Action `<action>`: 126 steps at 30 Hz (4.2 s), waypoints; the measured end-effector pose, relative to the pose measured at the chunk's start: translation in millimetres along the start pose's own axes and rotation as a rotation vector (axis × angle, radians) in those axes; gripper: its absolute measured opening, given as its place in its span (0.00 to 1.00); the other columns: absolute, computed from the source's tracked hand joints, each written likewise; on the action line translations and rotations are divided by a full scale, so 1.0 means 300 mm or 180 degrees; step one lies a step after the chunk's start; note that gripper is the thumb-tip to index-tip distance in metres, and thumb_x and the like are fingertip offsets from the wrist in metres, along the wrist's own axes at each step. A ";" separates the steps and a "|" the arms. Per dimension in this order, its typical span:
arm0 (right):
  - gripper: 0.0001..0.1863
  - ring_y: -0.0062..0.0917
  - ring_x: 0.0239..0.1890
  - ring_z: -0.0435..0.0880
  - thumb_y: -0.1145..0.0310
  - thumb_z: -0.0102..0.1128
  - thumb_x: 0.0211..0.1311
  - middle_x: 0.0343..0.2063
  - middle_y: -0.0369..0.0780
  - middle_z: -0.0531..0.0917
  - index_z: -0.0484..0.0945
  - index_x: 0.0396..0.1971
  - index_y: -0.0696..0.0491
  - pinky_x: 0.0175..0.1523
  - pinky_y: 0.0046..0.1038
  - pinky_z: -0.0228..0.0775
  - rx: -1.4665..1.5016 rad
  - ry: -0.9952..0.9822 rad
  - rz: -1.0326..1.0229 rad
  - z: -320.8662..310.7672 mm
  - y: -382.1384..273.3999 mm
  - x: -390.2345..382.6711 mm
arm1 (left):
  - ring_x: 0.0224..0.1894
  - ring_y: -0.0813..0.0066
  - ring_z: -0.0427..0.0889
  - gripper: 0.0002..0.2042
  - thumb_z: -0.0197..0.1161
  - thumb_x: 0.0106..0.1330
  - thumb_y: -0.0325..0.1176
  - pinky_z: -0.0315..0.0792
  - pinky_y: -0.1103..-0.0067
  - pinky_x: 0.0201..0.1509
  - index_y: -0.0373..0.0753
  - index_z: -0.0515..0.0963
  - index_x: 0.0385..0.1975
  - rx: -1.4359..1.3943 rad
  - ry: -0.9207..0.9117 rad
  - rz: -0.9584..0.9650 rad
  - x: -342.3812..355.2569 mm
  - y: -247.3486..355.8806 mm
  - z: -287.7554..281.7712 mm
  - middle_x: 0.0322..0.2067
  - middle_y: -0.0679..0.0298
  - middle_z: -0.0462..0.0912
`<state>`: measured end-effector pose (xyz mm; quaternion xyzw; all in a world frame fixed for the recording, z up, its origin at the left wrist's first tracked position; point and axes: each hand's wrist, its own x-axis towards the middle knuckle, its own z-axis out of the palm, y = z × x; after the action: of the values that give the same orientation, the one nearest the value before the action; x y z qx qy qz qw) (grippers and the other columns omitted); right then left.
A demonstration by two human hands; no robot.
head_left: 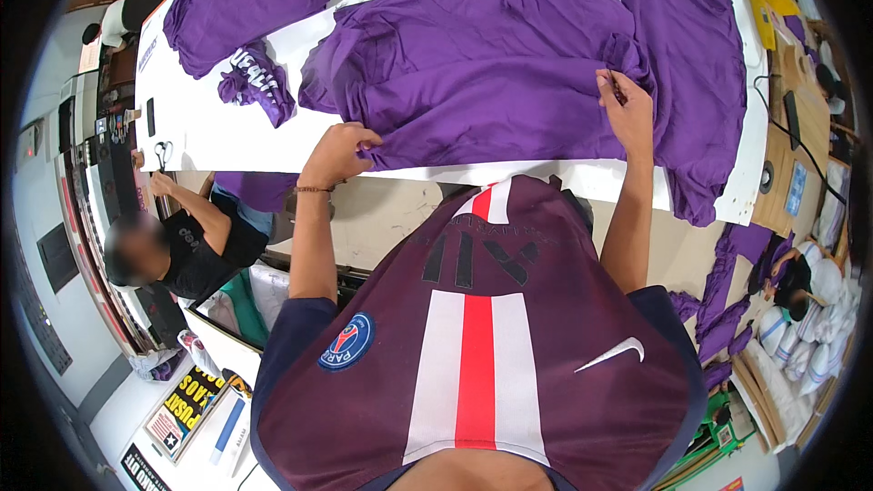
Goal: The person trims loose threads and fabric edges from a purple garment using a small cutting tool. They repeatedly pull and snip small sections along the hem and seams while the garment lies on a white table.
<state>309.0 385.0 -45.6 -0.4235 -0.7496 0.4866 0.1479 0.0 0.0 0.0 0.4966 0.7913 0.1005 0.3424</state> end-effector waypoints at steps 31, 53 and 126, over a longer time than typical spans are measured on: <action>0.18 0.34 0.47 0.86 0.62 0.72 0.59 0.43 0.43 0.86 0.88 0.48 0.54 0.56 0.33 0.76 -0.0370 0.0032 -0.0995 0.434 -0.204 0.475 | 0.46 0.55 0.84 0.14 0.72 0.56 0.35 0.78 0.63 0.54 0.36 0.87 0.39 -0.0622 0.3050 -0.0590 0.826 0.021 -0.047 0.38 0.55 0.87; 0.16 0.37 0.36 0.86 0.75 0.70 0.53 0.38 0.39 0.81 0.86 0.44 0.51 0.40 0.35 0.79 -0.0743 -0.0353 -0.1541 0.268 -0.086 0.012 | 0.39 0.60 0.85 0.07 0.71 0.55 0.22 0.77 0.69 0.44 0.37 0.85 0.34 -0.0479 0.2618 0.0804 0.281 0.182 0.183 0.34 0.60 0.88; 0.15 0.47 0.36 0.88 0.56 0.64 0.68 0.32 0.46 0.88 0.77 0.43 0.51 0.39 0.48 0.78 -0.1195 -0.1160 -0.1567 0.586 -0.131 -0.039 | 0.41 0.47 0.84 0.06 0.62 0.71 0.29 0.77 0.61 0.45 0.33 0.78 0.40 -0.1086 0.2828 -0.0575 0.372 0.188 0.436 0.35 0.48 0.83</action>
<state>185.3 263.0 -94.7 -0.1563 -0.9196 0.3577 0.0441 94.0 99.1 -118.7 0.2717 0.8731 0.4011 0.0553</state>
